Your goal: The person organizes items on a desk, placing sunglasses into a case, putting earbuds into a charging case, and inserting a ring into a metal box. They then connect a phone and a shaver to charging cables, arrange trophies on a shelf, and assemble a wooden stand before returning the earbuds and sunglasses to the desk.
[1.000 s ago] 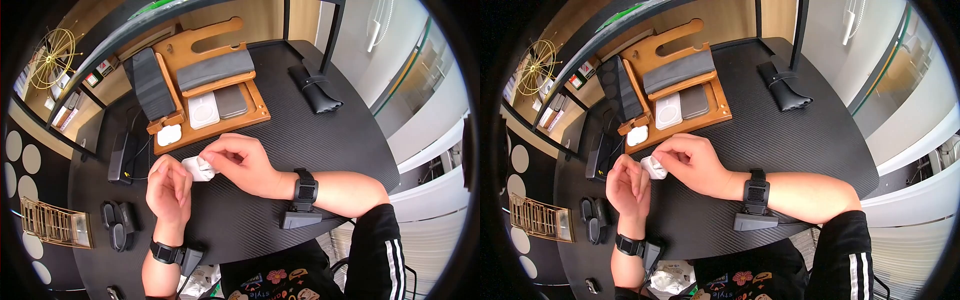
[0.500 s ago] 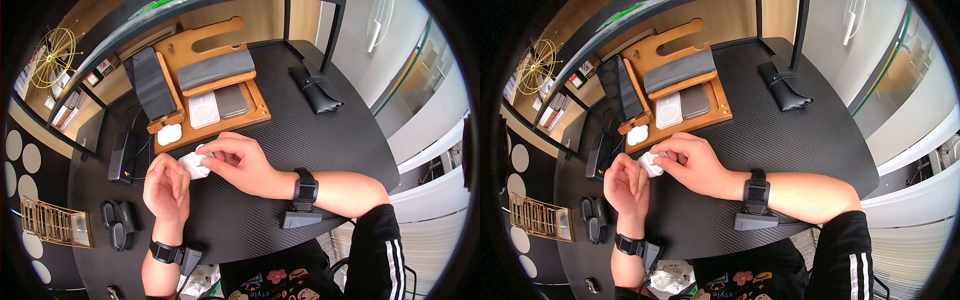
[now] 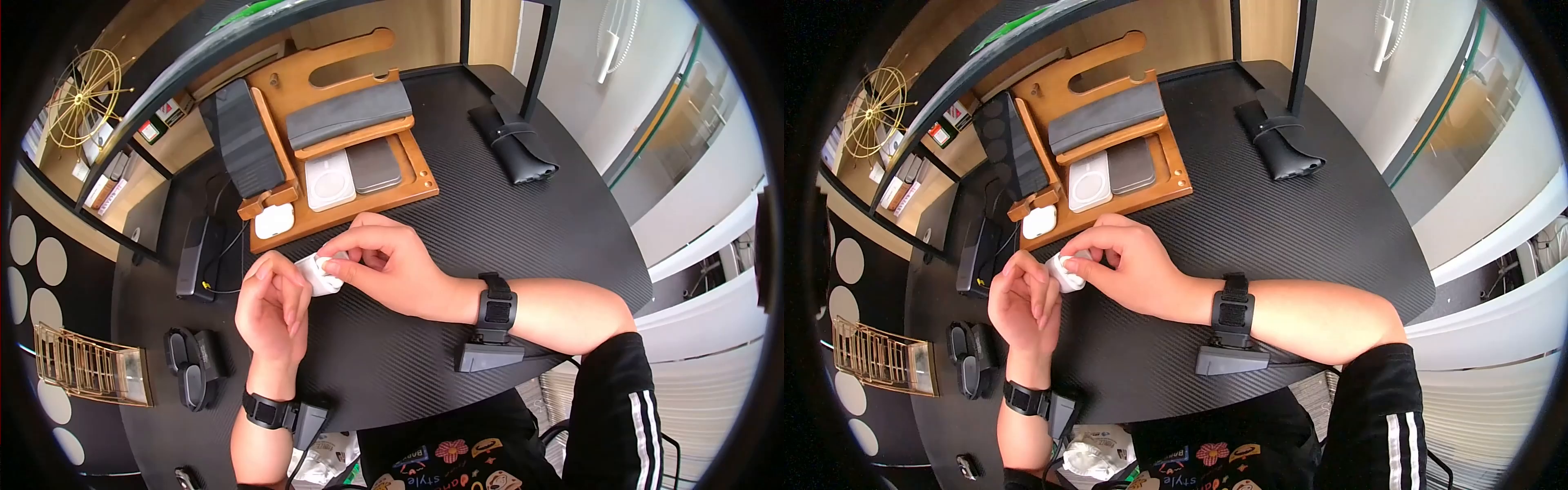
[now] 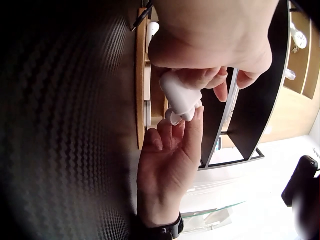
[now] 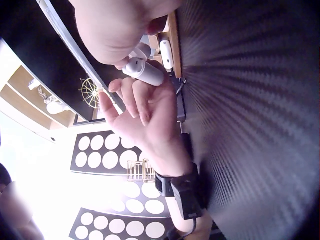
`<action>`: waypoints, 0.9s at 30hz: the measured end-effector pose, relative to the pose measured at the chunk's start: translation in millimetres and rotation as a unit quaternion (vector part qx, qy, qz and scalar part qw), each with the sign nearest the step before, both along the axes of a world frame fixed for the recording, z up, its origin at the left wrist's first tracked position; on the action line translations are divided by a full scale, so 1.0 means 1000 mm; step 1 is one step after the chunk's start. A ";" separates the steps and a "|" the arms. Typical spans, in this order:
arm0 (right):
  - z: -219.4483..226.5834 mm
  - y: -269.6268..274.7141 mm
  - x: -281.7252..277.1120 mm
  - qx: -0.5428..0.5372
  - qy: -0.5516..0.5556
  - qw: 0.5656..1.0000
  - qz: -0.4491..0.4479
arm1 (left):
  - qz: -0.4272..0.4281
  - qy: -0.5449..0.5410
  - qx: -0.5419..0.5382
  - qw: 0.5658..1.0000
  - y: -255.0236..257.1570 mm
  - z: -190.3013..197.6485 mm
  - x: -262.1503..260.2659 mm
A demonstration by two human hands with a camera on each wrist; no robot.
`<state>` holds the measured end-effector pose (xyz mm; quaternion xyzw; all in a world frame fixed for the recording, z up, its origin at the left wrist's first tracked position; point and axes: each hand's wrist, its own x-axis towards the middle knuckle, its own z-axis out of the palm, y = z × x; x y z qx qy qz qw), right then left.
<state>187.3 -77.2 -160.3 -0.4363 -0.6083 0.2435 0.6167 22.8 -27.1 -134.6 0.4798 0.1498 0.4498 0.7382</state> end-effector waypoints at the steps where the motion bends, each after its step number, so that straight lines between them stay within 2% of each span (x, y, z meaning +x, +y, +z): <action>1: -0.001 0.000 0.000 0.000 -0.002 1.000 0.005 | 0.002 0.001 0.000 1.000 0.000 0.000 0.000; 6: 0.002 -0.001 0.000 0.018 -0.011 1.000 0.005 | 0.011 -0.005 0.008 1.000 -0.002 0.001 0.001; 8: 0.002 -0.001 0.000 -0.006 0.008 1.000 0.010 | 0.015 -0.004 0.013 1.000 -0.002 0.001 0.001; 12: -0.002 0.001 -0.001 0.015 0.029 0.999 0.007 | 0.032 -0.013 0.016 0.999 -0.001 0.001 0.001; 17: 0.001 -0.001 -0.001 -0.020 -0.029 0.999 0.009 | 0.031 -0.016 0.014 0.999 0.002 -0.003 -0.002; 21: 0.001 -0.002 -0.001 -0.026 -0.032 0.999 -0.002 | 0.022 0.001 0.030 0.999 0.003 -0.004 -0.003; 27: 0.000 0.001 -0.002 -0.006 0.039 0.999 -0.013 | 0.066 -0.025 -0.007 0.998 0.002 0.000 0.000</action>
